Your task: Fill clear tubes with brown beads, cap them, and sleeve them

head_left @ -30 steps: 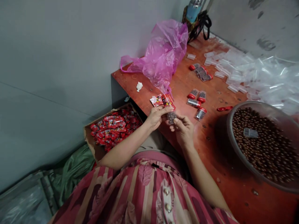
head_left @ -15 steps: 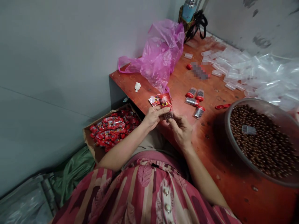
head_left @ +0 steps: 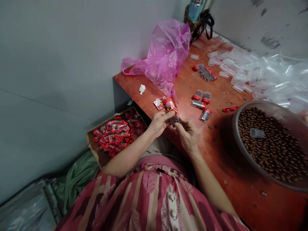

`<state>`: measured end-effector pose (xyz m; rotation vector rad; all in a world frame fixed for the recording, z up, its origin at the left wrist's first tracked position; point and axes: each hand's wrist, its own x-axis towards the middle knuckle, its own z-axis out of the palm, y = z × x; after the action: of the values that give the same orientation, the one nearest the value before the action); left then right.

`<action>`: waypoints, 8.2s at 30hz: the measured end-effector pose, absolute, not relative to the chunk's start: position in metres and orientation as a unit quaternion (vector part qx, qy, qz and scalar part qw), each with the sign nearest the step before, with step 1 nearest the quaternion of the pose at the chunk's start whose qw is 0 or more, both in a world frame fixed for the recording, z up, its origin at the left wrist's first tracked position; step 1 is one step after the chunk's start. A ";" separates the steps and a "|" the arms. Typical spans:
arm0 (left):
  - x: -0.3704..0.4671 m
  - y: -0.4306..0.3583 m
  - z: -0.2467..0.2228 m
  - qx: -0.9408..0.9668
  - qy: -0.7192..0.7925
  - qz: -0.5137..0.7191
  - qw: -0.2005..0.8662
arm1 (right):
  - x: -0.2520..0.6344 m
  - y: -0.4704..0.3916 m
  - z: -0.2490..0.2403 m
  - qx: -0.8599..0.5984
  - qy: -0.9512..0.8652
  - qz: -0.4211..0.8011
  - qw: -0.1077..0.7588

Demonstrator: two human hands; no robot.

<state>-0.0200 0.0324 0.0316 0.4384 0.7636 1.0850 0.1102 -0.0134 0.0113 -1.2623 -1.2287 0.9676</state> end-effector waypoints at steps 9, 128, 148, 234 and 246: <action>-0.014 0.026 0.028 0.237 0.321 0.464 0.791 | 0.109 -0.012 0.017 -0.523 -0.412 0.494 0.560; -0.021 0.038 0.021 -0.020 0.383 0.589 0.711 | 0.108 -0.015 0.029 -0.545 -0.515 0.520 0.409; -0.017 0.036 0.032 0.195 0.361 0.534 0.739 | 0.102 -0.009 0.017 -0.554 -0.486 0.479 0.476; -0.068 0.088 0.001 0.681 0.575 0.388 0.234 | 0.115 0.028 0.031 -0.531 -0.525 0.513 0.423; -0.062 0.104 -0.027 0.750 0.557 0.347 0.084 | 0.104 0.075 0.010 -0.552 -0.539 0.451 0.449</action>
<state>-0.0618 0.1039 -0.0273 2.2377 1.6639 1.0348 0.1044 0.0750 0.0098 -1.3647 -1.3330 1.1144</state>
